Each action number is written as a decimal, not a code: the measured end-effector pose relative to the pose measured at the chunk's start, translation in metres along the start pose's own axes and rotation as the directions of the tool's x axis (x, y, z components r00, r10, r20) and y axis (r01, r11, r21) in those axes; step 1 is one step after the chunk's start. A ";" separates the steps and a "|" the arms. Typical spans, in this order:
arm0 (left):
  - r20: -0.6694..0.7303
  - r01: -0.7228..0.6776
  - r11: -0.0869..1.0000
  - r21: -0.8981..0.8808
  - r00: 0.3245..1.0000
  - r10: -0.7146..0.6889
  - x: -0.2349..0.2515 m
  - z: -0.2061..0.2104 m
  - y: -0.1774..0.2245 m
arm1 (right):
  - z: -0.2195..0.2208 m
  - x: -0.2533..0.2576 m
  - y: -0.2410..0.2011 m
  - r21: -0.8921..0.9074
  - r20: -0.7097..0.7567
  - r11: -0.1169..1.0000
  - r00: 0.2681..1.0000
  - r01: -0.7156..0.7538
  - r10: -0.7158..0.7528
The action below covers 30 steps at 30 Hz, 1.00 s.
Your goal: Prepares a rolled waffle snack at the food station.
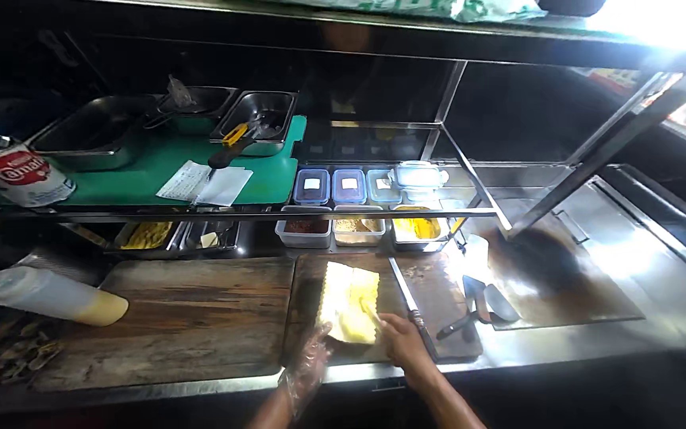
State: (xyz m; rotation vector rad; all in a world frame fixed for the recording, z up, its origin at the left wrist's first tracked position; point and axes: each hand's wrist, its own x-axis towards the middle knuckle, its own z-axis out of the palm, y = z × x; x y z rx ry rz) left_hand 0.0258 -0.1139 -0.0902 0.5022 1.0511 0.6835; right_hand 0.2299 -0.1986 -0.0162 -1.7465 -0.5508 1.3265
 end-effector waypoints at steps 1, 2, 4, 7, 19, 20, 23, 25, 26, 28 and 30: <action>0.004 -0.005 1.000 0.004 1.000 0.005 -0.001 0.000 -0.001 | -0.003 0.007 -0.001 -0.145 -0.017 0.988 0.998 0.056 -0.059; 0.004 -0.008 1.000 0.014 1.000 0.008 -0.003 0.001 -0.001 | -0.009 0.019 -0.002 -0.345 -0.025 0.934 0.994 0.095 -0.111; 0.005 -0.014 0.998 0.069 1.000 0.014 -0.007 0.002 0.000 | -0.018 0.040 -0.006 -0.729 -0.009 0.676 0.986 0.107 -0.167; -0.017 -0.007 0.994 0.110 1.000 0.009 -0.015 0.004 0.004 | -0.018 0.014 0.006 -0.920 0.099 0.359 0.979 0.158 -0.177; -0.022 -0.016 0.998 0.054 1.000 0.017 -0.010 0.007 0.005 | -0.010 -0.043 0.020 -0.951 0.113 0.267 0.979 0.155 -0.167; -0.033 -0.014 0.999 0.034 0.999 0.015 -0.008 0.007 0.006 | -0.007 -0.056 0.020 -0.950 0.108 0.276 0.983 0.147 -0.151; -0.057 -0.024 0.999 0.042 0.998 0.026 -0.003 0.005 0.006 | -0.004 -0.035 0.005 -0.875 -0.001 0.479 0.988 0.075 -0.156; -0.065 -0.034 0.997 0.063 0.997 0.038 0.004 0.002 0.005 | -0.005 0.006 -0.004 -0.824 -0.076 0.566 0.986 0.023 -0.150; -0.066 -0.033 0.997 0.064 0.997 0.038 0.008 0.000 0.003 | -0.004 0.019 -0.003 -0.836 -0.086 0.549 0.985 0.009 -0.147; -0.054 -0.029 0.998 0.059 0.998 0.032 0.015 -0.005 0.003 | 0.004 0.015 0.000 -0.860 -0.047 0.511 0.996 -0.001 -0.076; -0.044 -0.018 0.998 0.061 0.999 0.021 0.020 -0.004 0.007 | 0.013 -0.014 0.005 -0.849 0.013 0.528 1.000 0.008 0.006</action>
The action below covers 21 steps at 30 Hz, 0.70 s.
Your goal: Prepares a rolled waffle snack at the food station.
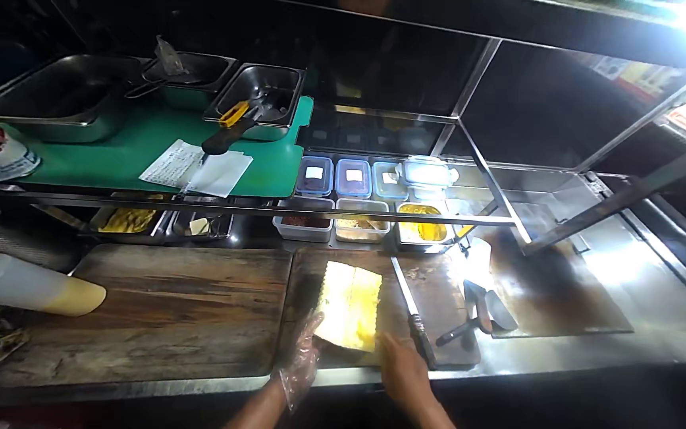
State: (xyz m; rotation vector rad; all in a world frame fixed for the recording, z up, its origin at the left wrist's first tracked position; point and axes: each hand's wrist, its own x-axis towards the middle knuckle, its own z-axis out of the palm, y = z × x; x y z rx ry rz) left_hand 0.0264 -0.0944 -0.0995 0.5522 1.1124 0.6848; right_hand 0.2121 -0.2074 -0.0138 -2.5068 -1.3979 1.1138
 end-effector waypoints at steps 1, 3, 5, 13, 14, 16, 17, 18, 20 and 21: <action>-0.004 0.007 1.000 -0.004 1.000 -0.007 0.001 0.002 0.002 | 0.005 -0.013 -0.001 0.064 0.045 0.998 0.999 0.005 -0.008; -0.013 0.006 1.000 -0.018 1.000 -0.006 0.002 0.007 0.004 | 0.014 -0.024 0.000 0.310 0.106 0.951 0.994 -0.021 -0.012; 0.017 0.001 0.999 -0.033 1.000 -0.001 0.004 0.012 0.011 | 0.013 -0.017 0.000 0.664 0.139 0.742 0.990 -0.090 -0.004; 0.219 -0.055 0.996 0.077 0.975 0.037 0.014 0.045 0.064 | 0.003 -0.035 0.027 0.963 0.165 0.209 0.985 -0.170 0.042; 0.273 -0.154 0.967 0.203 0.957 0.095 0.016 0.053 0.065 | 0.006 -0.039 0.038 0.964 0.148 0.213 0.986 -0.161 0.074; 0.344 -0.356 0.773 0.524 0.920 0.191 0.020 0.073 0.065 | 0.008 -0.040 0.053 0.954 0.080 0.280 0.991 -0.107 0.105; 0.346 -0.406 0.627 0.665 0.911 0.223 0.022 0.084 0.063 | 0.004 -0.037 0.055 0.940 0.030 0.335 0.994 -0.063 0.102; 0.342 -0.404 0.497 0.768 0.915 0.215 0.021 0.094 0.060 | -0.001 -0.032 0.055 0.923 -0.026 0.384 0.995 -0.014 0.097; 0.285 -0.314 0.272 0.910 0.948 0.142 0.013 0.115 0.051 | -0.021 -0.017 0.052 0.918 -0.112 0.393 0.988 0.063 0.104; 0.255 -0.273 0.166 0.948 0.959 0.121 0.011 0.125 0.044 | -0.033 -0.008 0.053 0.933 -0.138 0.348 0.984 0.092 0.111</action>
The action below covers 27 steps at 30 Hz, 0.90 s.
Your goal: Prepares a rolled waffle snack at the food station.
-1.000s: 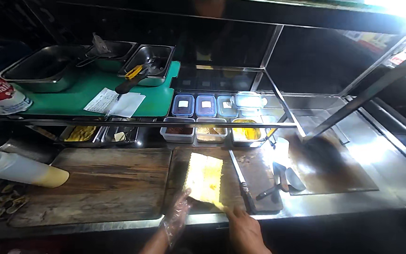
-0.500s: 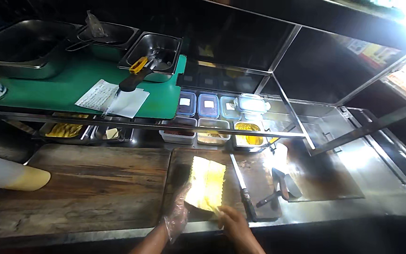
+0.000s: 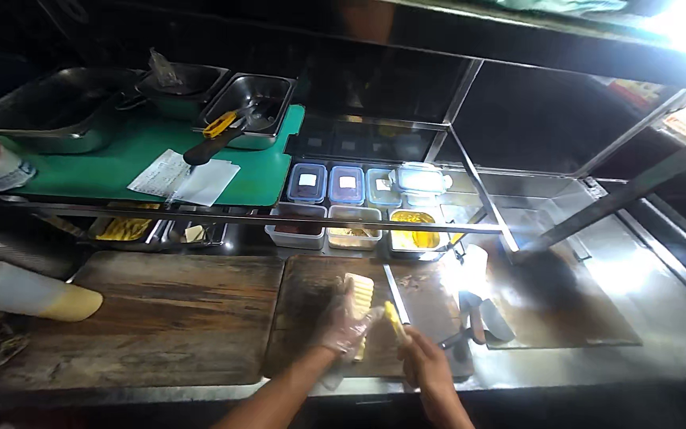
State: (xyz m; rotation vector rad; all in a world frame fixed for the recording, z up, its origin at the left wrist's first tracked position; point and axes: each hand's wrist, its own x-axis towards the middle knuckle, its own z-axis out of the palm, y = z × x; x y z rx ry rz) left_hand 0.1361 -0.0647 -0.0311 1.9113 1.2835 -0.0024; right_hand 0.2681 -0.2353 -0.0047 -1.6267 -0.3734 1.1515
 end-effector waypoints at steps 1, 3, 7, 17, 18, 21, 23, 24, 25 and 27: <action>-0.002 0.028 0.993 0.119 1.000 -0.028 -0.002 0.008 0.007 | -0.006 0.009 -0.009 0.058 -0.009 0.998 1.000 0.013 -0.013; -0.033 0.062 0.962 0.265 0.998 -0.055 -0.005 0.024 0.009 | -0.024 0.020 -0.016 0.144 0.019 0.989 1.000 0.019 -0.022; -0.118 -0.057 0.979 -0.195 0.992 0.034 0.002 0.017 -0.017 | -0.049 0.028 0.001 -0.076 0.190 0.996 0.981 0.042 -0.027; 0.056 0.127 0.204 -0.971 0.945 -0.323 -0.032 -0.007 -0.046 | 0.019 0.035 -0.025 -0.908 0.398 0.247 0.883 0.339 0.249; 0.049 0.125 0.214 -0.969 0.944 -0.328 -0.032 -0.005 -0.046 | 0.018 0.025 -0.027 -0.903 0.419 0.227 0.863 0.364 0.282; -0.019 0.100 0.350 -0.931 0.947 -0.321 -0.030 -0.001 -0.048 | 0.008 0.013 -0.019 -0.843 0.511 0.360 0.803 0.399 0.307; -0.114 0.046 0.647 -0.761 0.973 -0.203 -0.030 -0.004 -0.035 | -0.009 0.017 0.000 -0.713 0.539 0.642 0.806 0.282 0.245; -0.151 -0.001 0.817 -0.576 0.983 -0.105 -0.028 -0.005 -0.022 | -0.019 0.017 0.010 -0.606 0.514 0.774 0.833 0.184 0.206; -0.174 -0.056 0.942 -0.331 0.985 -0.003 -0.024 -0.001 -0.011 | -0.031 0.014 0.018 -0.486 0.460 0.869 0.873 0.092 0.165; -0.128 -0.070 0.987 0.142 0.988 0.088 -0.021 0.017 0.019 | -0.058 0.005 0.031 -0.249 0.317 0.968 0.943 -0.024 0.105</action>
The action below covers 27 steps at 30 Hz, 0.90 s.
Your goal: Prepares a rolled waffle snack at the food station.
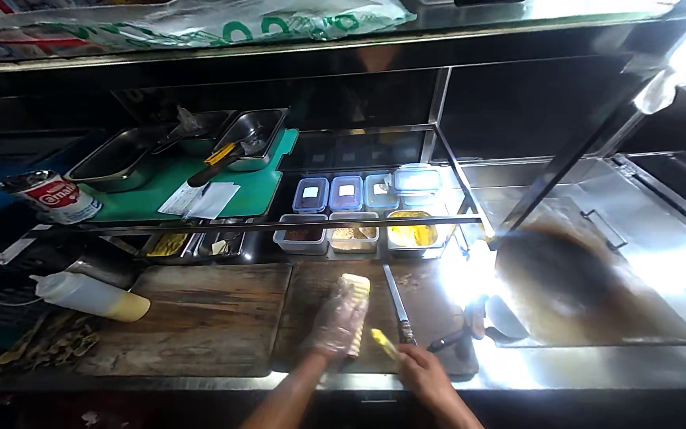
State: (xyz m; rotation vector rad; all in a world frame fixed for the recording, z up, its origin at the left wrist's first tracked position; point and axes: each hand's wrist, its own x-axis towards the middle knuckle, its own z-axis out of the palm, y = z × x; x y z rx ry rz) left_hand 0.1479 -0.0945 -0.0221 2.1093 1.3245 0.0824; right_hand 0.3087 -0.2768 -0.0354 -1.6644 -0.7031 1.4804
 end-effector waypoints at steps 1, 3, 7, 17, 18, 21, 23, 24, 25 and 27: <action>0.034 0.002 0.981 0.195 0.999 -0.009 0.004 0.011 0.017 | -0.011 -0.008 0.008 0.095 -0.072 0.995 0.997 0.008 -0.001; 0.029 -0.001 0.915 0.403 1.000 -0.011 0.010 0.033 0.026 | -0.034 -0.024 0.023 0.204 -0.173 0.979 0.985 0.025 0.011; 0.031 0.079 0.978 0.195 0.996 -0.087 0.019 0.003 -0.027 | -0.080 -0.055 0.039 0.258 -0.302 0.965 0.953 0.054 0.028; -0.061 0.468 0.883 0.037 0.883 -0.465 0.038 -0.019 -0.042 | -0.110 -0.074 0.073 0.350 -0.375 0.933 0.925 0.084 0.057; -0.118 0.489 0.854 -0.177 0.851 -0.512 0.037 -0.018 -0.045 | -0.108 -0.072 0.069 0.335 -0.369 0.937 0.929 0.100 0.032; 0.058 0.374 0.338 -0.863 0.740 -0.671 0.009 0.001 -0.035 | -0.101 -0.066 0.058 0.321 -0.375 0.939 0.927 0.126 0.004; 0.298 0.374 0.005 -0.927 0.746 -0.595 -0.032 0.017 0.001 | -0.095 -0.057 0.052 0.317 -0.376 0.940 0.926 0.129 0.000; 0.375 0.426 -0.024 -0.905 0.769 -0.517 -0.054 0.024 0.021 | -0.090 -0.053 0.049 0.310 -0.373 0.941 0.928 0.134 -0.009; 0.407 0.473 0.043 -0.880 0.798 -0.445 -0.069 0.031 0.034 | -0.086 -0.049 0.044 0.297 -0.368 0.944 0.930 0.142 -0.024; 0.228 0.340 0.524 -0.781 0.936 -0.267 -0.074 0.039 0.048 | -0.075 -0.040 0.034 0.258 -0.344 0.952 0.937 0.163 -0.067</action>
